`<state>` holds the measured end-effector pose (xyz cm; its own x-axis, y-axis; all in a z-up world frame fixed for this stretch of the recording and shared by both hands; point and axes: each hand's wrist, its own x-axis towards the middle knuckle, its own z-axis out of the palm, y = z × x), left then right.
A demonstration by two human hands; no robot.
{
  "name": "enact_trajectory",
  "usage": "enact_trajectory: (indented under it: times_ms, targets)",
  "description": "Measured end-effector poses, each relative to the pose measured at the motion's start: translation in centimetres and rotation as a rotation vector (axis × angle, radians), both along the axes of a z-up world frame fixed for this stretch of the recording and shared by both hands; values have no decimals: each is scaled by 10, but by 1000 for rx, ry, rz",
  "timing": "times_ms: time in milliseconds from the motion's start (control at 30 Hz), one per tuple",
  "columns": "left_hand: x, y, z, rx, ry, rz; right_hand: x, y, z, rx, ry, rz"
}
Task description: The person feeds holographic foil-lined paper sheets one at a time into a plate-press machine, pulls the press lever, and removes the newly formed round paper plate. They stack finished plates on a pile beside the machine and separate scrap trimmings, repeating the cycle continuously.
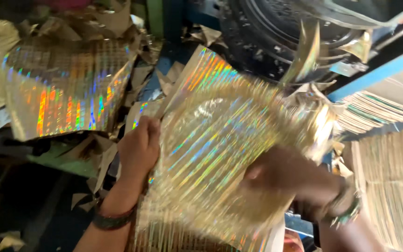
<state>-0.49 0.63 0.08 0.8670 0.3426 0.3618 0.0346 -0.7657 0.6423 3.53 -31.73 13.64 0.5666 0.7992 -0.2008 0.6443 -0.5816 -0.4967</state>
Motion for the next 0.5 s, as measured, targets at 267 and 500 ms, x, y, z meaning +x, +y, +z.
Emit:
enact_trajectory:
  times_ms: [267, 500]
  targets:
    - [1, 2, -7, 4, 88, 34, 175, -111, -6, 55, -1286, -815]
    - [9, 5, -19, 48, 157, 80, 265, -186, -62, -301, -994, -898]
